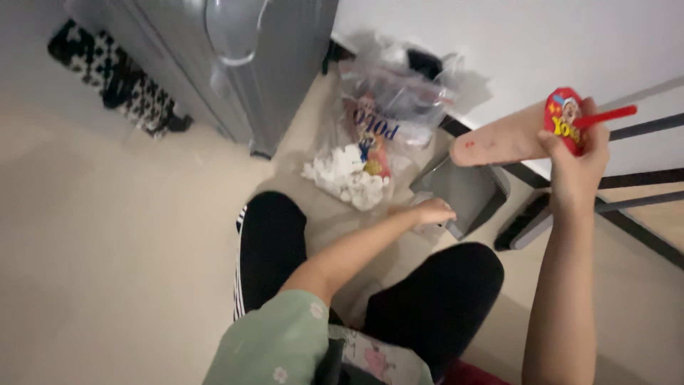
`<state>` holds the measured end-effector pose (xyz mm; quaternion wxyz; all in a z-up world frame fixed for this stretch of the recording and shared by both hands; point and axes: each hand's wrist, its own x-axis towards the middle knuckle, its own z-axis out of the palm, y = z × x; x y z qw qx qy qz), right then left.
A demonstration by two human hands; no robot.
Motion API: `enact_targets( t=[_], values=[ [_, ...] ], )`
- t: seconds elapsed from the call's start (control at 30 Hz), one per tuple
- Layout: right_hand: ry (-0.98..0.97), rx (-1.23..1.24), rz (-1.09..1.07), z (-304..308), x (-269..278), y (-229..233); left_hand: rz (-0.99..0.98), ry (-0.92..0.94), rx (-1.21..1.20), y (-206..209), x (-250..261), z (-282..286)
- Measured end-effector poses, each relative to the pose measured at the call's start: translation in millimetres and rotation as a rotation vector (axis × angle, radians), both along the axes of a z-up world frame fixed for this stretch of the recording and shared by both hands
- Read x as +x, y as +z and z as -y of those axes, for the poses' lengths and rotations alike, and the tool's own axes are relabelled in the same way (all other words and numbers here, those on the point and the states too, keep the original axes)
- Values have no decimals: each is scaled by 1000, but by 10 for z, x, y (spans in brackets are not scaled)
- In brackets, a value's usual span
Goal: The person picks up trash and loose items from the floor, place them into a plastic bag, and then untangles and wraps a white power cable before placing it into a storage basket.
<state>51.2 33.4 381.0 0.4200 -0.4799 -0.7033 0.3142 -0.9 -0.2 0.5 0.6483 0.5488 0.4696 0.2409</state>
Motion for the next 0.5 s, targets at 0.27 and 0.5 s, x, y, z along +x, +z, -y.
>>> enact_targets(
  t=[0.27, 0.5],
  values=[
    [-128, 5, -79, 142, 56, 190, -355, 221, 347, 425, -754, 0],
    [-189, 20, -42, 170, 183, 229, -451, 990, 569, 1761, -2601, -736]
  ],
)
